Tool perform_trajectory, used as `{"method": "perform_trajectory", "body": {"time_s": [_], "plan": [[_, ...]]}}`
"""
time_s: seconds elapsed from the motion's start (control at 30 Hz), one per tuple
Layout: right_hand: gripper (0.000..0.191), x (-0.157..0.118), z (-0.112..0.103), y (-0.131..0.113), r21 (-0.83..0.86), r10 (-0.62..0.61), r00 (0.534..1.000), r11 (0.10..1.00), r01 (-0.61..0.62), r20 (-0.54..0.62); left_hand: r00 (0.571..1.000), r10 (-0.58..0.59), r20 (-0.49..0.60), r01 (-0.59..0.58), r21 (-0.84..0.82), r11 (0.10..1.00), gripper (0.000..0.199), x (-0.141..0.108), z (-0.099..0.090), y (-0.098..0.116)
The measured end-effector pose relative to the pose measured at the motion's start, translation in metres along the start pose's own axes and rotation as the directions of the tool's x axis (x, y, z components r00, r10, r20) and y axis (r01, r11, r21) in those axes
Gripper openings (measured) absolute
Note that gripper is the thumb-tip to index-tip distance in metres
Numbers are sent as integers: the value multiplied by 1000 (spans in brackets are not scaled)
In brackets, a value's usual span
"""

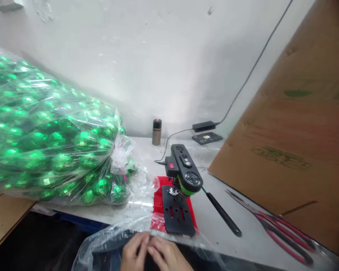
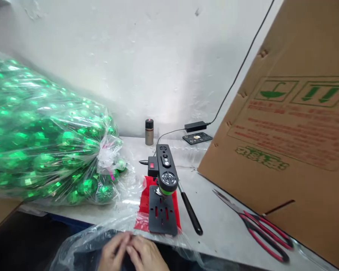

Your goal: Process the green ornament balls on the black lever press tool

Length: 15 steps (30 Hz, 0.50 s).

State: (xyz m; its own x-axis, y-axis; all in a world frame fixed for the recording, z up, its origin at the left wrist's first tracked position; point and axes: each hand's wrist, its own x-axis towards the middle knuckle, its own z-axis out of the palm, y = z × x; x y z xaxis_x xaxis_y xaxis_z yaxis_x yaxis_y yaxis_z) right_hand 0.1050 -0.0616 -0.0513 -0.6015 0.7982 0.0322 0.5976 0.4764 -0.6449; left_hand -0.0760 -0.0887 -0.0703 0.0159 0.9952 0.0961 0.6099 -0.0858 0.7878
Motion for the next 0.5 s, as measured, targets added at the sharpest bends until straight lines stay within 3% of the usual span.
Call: {"method": "perform_trajectory", "body": {"time_s": [0.03,0.07,0.1,0.17,0.2,0.23,0.27,0.33,0.4,0.5], "plan": [[35,26,-10,-16,99,-48,990,993,62,-136,965,7,-261,-22,-55,998,44,14,-17,4],[35,54,-19,-31,169,-43,948,980,101,-316,864,5,-503,-42,-62,997,44,28,-34,8],[37,82,-26,-43,209,8,884,973,101,-468,732,8,-682,-45,-37,998,45,42,-50,12],[48,136,-33,-57,222,65,840,973,67,-538,473,1,-881,33,19,999,57,67,-78,15],[55,159,-33,-60,229,91,831,972,44,-548,385,-27,-923,92,9,996,69,79,-89,14],[61,177,-30,-60,232,111,825,972,25,-554,331,-83,-940,151,-34,988,81,91,-98,11],[66,191,-26,-60,233,117,825,972,18,-553,306,-158,-939,206,-97,974,90,102,-105,5],[60,204,-12,-59,227,87,839,973,44,-537,312,-317,-896,311,-219,925,97,125,-112,-7],[38,202,3,-62,217,15,857,969,114,-514,362,-406,-839,402,-252,880,95,148,-112,-17],[38,188,17,-67,191,-77,857,961,200,-510,434,-433,-790,452,-225,863,88,177,-106,-25]]}}
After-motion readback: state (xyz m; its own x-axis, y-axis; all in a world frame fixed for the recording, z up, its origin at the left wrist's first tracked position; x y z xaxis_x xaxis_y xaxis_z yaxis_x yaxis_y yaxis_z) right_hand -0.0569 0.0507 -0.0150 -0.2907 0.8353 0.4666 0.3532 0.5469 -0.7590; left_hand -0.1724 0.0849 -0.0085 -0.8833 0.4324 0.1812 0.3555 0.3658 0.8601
